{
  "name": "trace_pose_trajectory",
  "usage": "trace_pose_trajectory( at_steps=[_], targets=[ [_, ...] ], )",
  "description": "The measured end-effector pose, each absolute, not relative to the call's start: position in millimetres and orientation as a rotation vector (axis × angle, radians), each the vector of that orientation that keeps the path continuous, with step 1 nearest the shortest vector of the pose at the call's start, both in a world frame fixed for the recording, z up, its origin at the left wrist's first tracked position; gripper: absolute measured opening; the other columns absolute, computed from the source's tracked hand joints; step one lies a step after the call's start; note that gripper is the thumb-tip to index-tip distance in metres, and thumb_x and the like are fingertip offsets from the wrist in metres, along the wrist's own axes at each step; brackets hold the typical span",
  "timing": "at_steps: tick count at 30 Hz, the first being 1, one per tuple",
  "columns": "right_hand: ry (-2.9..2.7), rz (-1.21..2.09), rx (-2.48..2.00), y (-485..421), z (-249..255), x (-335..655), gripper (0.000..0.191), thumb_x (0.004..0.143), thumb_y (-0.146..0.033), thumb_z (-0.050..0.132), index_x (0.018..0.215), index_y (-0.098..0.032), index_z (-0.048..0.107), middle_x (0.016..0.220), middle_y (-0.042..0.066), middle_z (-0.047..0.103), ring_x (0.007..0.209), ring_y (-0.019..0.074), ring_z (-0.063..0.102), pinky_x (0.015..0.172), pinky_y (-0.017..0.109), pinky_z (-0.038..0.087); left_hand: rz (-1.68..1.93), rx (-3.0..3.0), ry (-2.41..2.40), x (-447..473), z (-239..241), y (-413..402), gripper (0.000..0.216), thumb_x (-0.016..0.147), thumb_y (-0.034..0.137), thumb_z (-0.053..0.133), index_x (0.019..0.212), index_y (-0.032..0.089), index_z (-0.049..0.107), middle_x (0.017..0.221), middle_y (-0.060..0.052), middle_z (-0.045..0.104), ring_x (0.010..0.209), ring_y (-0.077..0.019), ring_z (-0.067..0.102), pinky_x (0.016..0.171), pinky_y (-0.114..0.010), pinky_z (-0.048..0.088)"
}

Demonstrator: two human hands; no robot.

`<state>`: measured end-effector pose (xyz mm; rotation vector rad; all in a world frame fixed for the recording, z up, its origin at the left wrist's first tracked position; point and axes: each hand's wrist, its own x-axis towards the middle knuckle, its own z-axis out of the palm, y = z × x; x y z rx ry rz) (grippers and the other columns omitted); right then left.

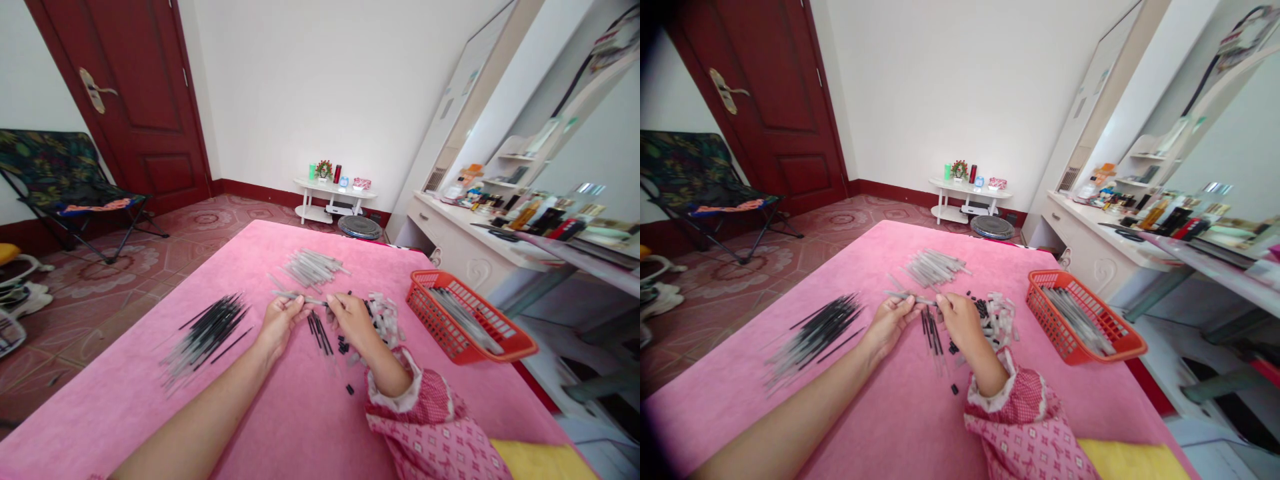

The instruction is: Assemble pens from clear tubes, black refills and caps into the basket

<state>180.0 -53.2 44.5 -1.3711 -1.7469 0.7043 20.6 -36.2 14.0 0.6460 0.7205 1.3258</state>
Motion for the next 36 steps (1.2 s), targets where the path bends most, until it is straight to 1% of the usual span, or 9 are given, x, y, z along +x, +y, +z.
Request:
trace_pose_trajectory(
  at_steps=[4,9,12,15,19,22,27,31,36],
  targets=[
    [-1.733,0.695,-1.356,-53,45,179,0.027,0.082,-0.037,0.048,0.064,-0.018,0.057,0.058,-0.001,0.060,0.050,0.0113,0.054,0.050,0.021,0.039,1.328,0.648,0.710,20,13,-36,0.025,0.060,0.021,0.077,0.077,0.010,0.062,0.076,-0.006,0.069,0.069,-0.0132,0.066,0.066,-0.021,0.053],
    [-1.659,0.901,-1.370,-53,47,180,0.043,0.086,-0.044,0.038,0.056,-0.017,0.054,0.049,0.000,0.056,0.040,0.0103,0.051,0.043,0.021,0.037,1.324,0.676,0.708,20,13,-36,0.026,0.061,0.021,0.076,0.080,0.010,0.062,0.077,-0.006,0.069,0.067,-0.0128,0.066,0.062,-0.020,0.053],
    [-1.614,0.970,-1.338,-53,49,180,0.036,0.082,-0.043,0.045,0.061,-0.016,0.055,0.051,-0.001,0.056,0.041,0.0104,0.051,0.042,0.021,0.039,1.318,0.681,0.705,20,14,-36,0.025,0.063,0.021,0.075,0.081,0.011,0.061,0.078,-0.006,0.069,0.067,-0.0123,0.065,0.062,-0.020,0.053],
    [-1.621,0.929,-1.301,-54,49,177,0.025,0.078,-0.036,0.053,0.062,-0.017,0.055,0.053,-0.002,0.056,0.044,0.0102,0.052,0.045,0.021,0.041,1.310,0.681,0.710,20,14,-36,0.025,0.063,0.021,0.075,0.080,0.011,0.060,0.078,-0.005,0.068,0.067,-0.0120,0.065,0.064,-0.020,0.053],
    [-1.715,0.869,-1.354,-51,50,182,0.037,0.084,-0.039,0.041,0.060,-0.016,0.056,0.054,0.001,0.059,0.044,0.0110,0.053,0.046,0.021,0.040,1.309,0.723,0.710,19,14,-37,0.028,0.065,0.023,0.073,0.086,0.012,0.058,0.080,-0.005,0.067,0.069,-0.0121,0.064,0.063,-0.021,0.051],
    [-1.797,0.556,-1.607,-46,59,205,0.034,0.082,-0.037,0.044,0.060,-0.016,0.059,0.057,0.003,0.062,0.052,0.0126,0.056,0.052,0.022,0.039,1.286,0.791,0.660,18,16,-38,0.033,0.071,0.031,0.067,0.098,0.015,0.057,0.077,-0.003,0.062,0.069,-0.0128,0.062,0.059,-0.022,0.049],
    [-1.756,0.024,-2.177,-43,77,256,0.017,0.073,-0.030,0.054,0.077,-0.021,0.068,0.079,0.006,0.069,0.077,0.0203,0.062,0.060,0.025,0.038,1.229,0.922,0.614,19,20,-41,0.038,0.079,0.040,0.057,0.107,0.014,0.058,0.062,0.003,0.048,0.048,-0.0061,0.045,0.044,-0.018,0.032],
    [-1.771,-0.008,-2.435,-45,76,270,0.022,0.071,-0.029,0.055,0.085,-0.021,0.069,0.088,0.009,0.069,0.086,0.0255,0.062,0.063,0.029,0.040,1.194,1.020,0.702,20,22,-43,0.041,0.077,0.043,0.056,0.104,0.012,0.062,0.060,0.004,0.041,0.042,-0.0037,0.029,0.040,-0.019,0.017],
    [-1.819,0.072,-2.478,-44,67,267,0.026,0.070,-0.028,0.055,0.092,-0.021,0.069,0.095,0.010,0.068,0.092,0.0258,0.062,0.067,0.029,0.043,1.180,1.079,0.749,19,20,-43,0.041,0.076,0.046,0.057,0.097,0.011,0.064,0.059,0.005,0.036,0.043,-0.0031,0.020,0.041,-0.021,0.009]
  ],
)
